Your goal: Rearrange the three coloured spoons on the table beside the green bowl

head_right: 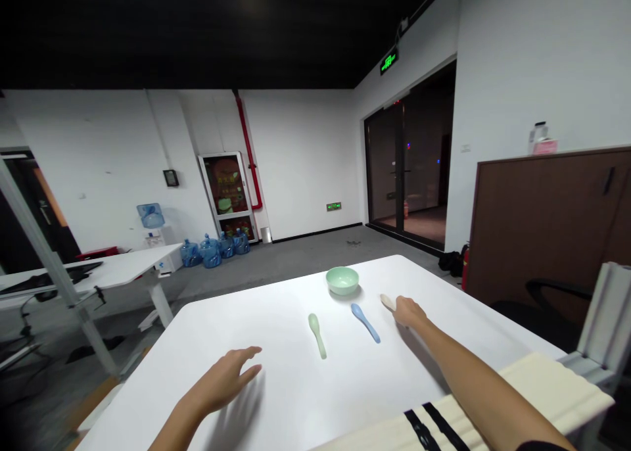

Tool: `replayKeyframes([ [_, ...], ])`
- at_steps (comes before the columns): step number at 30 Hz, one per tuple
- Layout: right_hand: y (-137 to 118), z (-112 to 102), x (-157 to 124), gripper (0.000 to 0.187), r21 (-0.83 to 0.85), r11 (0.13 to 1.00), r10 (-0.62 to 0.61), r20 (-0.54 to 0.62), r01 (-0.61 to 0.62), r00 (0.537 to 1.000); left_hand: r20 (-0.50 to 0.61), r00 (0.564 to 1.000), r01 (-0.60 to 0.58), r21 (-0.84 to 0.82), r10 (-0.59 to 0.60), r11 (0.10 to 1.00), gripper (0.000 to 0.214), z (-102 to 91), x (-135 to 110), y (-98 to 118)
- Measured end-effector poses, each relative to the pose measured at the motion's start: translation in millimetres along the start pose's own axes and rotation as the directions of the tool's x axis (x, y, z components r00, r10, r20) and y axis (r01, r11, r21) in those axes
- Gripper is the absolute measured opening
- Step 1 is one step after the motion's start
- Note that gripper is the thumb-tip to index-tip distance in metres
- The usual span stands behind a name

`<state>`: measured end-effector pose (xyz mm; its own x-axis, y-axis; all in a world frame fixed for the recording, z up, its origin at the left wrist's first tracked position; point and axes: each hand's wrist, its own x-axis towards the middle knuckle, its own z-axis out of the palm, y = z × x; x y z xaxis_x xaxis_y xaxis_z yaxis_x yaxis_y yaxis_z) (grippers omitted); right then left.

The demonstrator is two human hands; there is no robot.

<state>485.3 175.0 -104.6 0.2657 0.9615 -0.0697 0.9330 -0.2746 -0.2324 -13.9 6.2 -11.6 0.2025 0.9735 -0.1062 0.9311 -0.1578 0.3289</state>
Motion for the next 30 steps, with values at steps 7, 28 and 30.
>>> replayKeyframes([
  [7, -44, -32, 4, 0.026, 0.083, 0.993, -0.076, -0.135, 0.087, 0.988, 0.003, 1.0, -0.005, 0.005, 0.005, 1.0, 0.057, -0.7, 1, 2],
  [28, -151, -5, 79, 0.058, 0.143, 0.986, -0.063, -0.133, 0.082, 0.989, 0.017, 0.999, 0.038, -0.003, -0.038, 0.999, 0.055, 1.4, 4, -1],
  [30, -150, 0, 85, 0.055, 0.142, 0.987, -0.06, -0.115, 0.076, 0.992, 0.015, 0.999, 0.045, -0.014, -0.045, 0.999, 0.055, 1.8, 4, -2],
])
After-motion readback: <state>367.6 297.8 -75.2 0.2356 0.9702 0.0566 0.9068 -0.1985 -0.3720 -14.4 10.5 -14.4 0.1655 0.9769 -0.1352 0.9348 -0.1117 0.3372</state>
